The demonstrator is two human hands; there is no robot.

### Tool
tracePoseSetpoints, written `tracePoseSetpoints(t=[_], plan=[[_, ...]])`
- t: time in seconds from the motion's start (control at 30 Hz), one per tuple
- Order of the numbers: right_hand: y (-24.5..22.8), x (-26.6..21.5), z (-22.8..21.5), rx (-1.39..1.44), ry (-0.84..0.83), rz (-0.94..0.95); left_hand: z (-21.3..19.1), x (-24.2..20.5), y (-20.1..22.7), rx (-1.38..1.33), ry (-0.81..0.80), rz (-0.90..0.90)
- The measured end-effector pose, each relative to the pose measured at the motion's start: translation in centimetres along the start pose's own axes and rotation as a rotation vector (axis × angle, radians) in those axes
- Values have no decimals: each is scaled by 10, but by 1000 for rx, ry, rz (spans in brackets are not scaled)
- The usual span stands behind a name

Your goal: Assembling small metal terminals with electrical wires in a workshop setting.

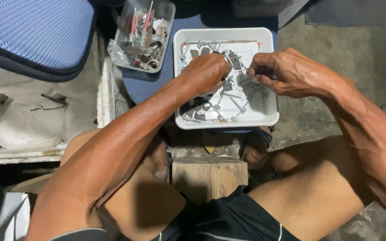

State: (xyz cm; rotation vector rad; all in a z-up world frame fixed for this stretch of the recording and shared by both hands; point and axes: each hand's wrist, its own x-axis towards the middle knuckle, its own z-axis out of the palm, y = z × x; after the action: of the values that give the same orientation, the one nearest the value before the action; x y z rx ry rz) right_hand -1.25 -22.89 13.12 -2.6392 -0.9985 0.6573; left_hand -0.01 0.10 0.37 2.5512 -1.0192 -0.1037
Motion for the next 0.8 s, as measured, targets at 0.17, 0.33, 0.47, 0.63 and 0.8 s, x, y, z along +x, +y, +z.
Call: tracePoseSetpoints(t=[0.17, 0.33, 0.47, 0.63, 0.8], plan=[[-1, -2, -1, 12, -7, -13, -10, 1, 7, -97, -78, -121], [-7, -3, -3, 19, 25, -22, -12, -4, 1, -486, 101, -167], [-8, -1, -4, 16, 22, -20, -12, -14, -4, -494, 182, -111], [-10, 3, -5, 7, 53, -35, -15, -14, -3, -527, 141, -123], [-15, 2, -12, -5, 63, 7, -24, -6, 0, -560, 142, -115]])
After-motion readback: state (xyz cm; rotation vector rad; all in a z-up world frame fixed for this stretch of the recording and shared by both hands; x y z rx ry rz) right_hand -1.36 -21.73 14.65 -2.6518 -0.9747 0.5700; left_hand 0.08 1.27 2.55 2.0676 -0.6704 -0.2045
